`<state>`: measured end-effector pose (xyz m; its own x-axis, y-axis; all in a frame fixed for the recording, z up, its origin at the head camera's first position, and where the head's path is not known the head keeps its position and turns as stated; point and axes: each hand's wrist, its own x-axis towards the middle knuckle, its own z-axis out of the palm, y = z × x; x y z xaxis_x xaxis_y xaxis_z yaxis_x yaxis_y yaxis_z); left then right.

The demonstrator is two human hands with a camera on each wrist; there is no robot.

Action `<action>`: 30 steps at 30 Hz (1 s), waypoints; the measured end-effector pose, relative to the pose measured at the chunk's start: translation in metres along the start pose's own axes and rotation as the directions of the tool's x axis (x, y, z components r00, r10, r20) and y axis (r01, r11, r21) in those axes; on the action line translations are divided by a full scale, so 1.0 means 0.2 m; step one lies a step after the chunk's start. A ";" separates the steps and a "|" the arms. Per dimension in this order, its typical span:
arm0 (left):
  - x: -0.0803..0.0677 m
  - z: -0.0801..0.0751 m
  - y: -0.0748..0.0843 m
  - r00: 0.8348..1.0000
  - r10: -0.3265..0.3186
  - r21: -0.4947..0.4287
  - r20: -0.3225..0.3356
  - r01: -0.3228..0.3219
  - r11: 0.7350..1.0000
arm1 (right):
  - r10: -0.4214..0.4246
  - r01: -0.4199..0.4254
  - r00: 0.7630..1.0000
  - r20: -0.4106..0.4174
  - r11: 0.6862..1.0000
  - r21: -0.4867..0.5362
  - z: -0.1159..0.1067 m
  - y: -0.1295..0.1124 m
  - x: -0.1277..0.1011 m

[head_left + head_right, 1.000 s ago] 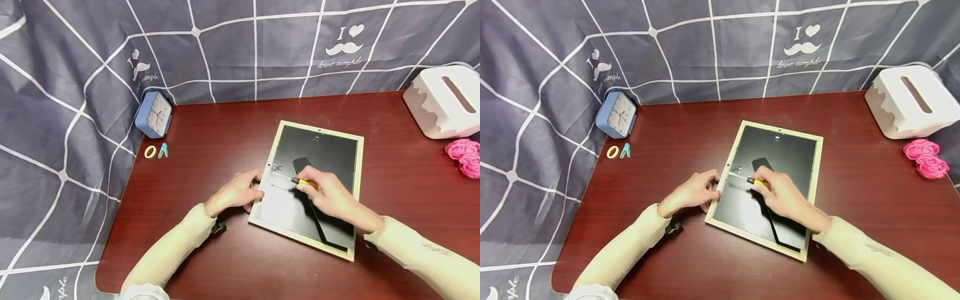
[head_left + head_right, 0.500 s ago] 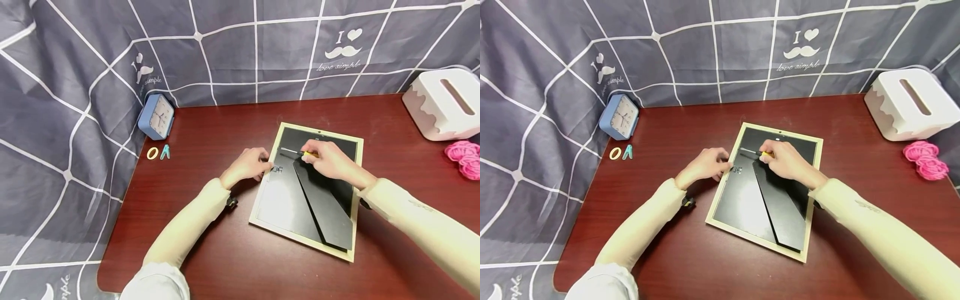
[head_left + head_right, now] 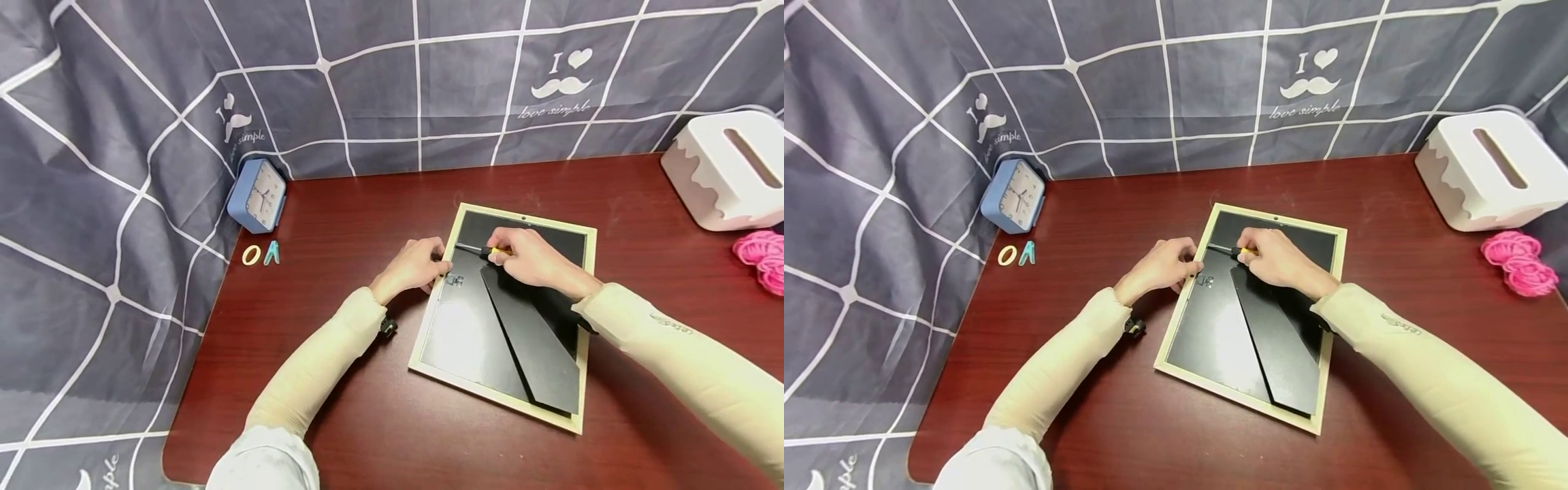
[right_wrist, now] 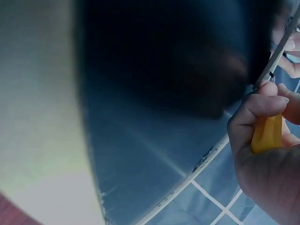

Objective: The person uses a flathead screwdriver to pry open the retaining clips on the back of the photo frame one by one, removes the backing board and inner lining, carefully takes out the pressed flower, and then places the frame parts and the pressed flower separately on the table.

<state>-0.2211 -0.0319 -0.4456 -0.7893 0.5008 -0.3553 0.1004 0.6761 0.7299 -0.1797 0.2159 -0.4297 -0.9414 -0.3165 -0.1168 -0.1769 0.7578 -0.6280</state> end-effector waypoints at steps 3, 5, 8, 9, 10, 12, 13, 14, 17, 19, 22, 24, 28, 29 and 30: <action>0.00 0.00 0.00 1.000 -0.012 -0.010 -0.003 0.012 1.000 | -0.002 0.002 1.000 0.006 1.000 0.000 0.00 -0.01 0.00; 0.00 0.01 0.00 1.000 -0.017 -0.013 -0.006 0.017 1.000 | -0.002 0.002 1.000 0.010 1.000 0.003 0.00 -0.01 0.00; 0.00 0.01 -0.01 1.000 -0.017 -0.017 -0.008 0.017 1.000 | 0.006 -0.006 1.000 0.011 1.000 0.006 -0.01 -0.01 0.00; 0.00 0.01 -0.01 1.000 -0.014 -0.017 -0.008 0.014 1.000 | 0.010 -0.010 1.000 0.012 1.000 0.008 -0.01 -0.01 0.00; 0.00 0.01 -0.01 1.000 -0.013 -0.018 -0.008 0.013 1.000 | 0.014 -0.014 1.000 0.013 1.000 0.008 -0.01 -0.01 0.00; 0.00 0.01 -0.01 1.000 -0.008 -0.020 -0.009 0.008 1.000 | 0.019 -0.019 1.000 0.013 1.000 0.010 -0.01 -0.01 0.00; 0.00 0.01 -0.01 1.000 -0.006 -0.019 -0.009 0.006 1.000 | 0.021 -0.021 1.000 0.012 1.000 0.011 -0.01 -0.01 0.00; 0.00 0.01 -0.01 1.000 -0.005 -0.022 -0.008 0.004 1.000 | 0.023 -0.023 1.000 0.011 1.000 0.013 -0.01 -0.01 0.00; 0.00 0.01 -0.01 1.000 -0.004 -0.031 -0.005 0.004 1.000 | 0.022 -0.022 1.000 0.010 1.000 0.017 -0.01 -0.01 0.00; 0.00 0.00 -0.01 1.000 -0.006 -0.033 -0.003 0.006 0.999 | 0.019 -0.020 1.000 0.012 1.000 0.018 -0.01 -0.01 0.00; 0.00 0.00 -0.01 1.000 -0.013 -0.043 0.000 0.013 0.999 | 0.015 -0.016 1.000 0.017 1.000 0.017 -0.01 0.00 0.01; 0.00 0.00 0.00 1.000 -0.017 -0.051 0.001 0.017 0.999 | 0.016 -0.017 1.000 0.017 1.000 0.014 -0.01 0.00 0.01; 0.01 0.01 0.00 1.000 -0.022 -0.066 -0.002 0.022 0.998 | 0.016 -0.016 1.000 0.020 1.000 0.017 -0.02 0.00 0.02; 0.01 0.01 0.00 1.000 -0.024 -0.067 -0.001 0.024 0.997 | 0.014 -0.015 1.000 0.021 1.000 0.017 -0.01 -0.01 0.02; 0.01 0.01 0.00 1.000 -0.024 -0.068 0.000 0.024 0.997 | 0.013 -0.013 1.000 0.023 1.000 0.017 -0.01 -0.01 0.02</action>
<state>-0.2216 -0.0304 -0.4466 -0.7917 0.4842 -0.3725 0.0399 0.6494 0.7594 -0.1846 0.2153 -0.4274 -0.9365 -0.3202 -0.1428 -0.1597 0.7521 -0.6394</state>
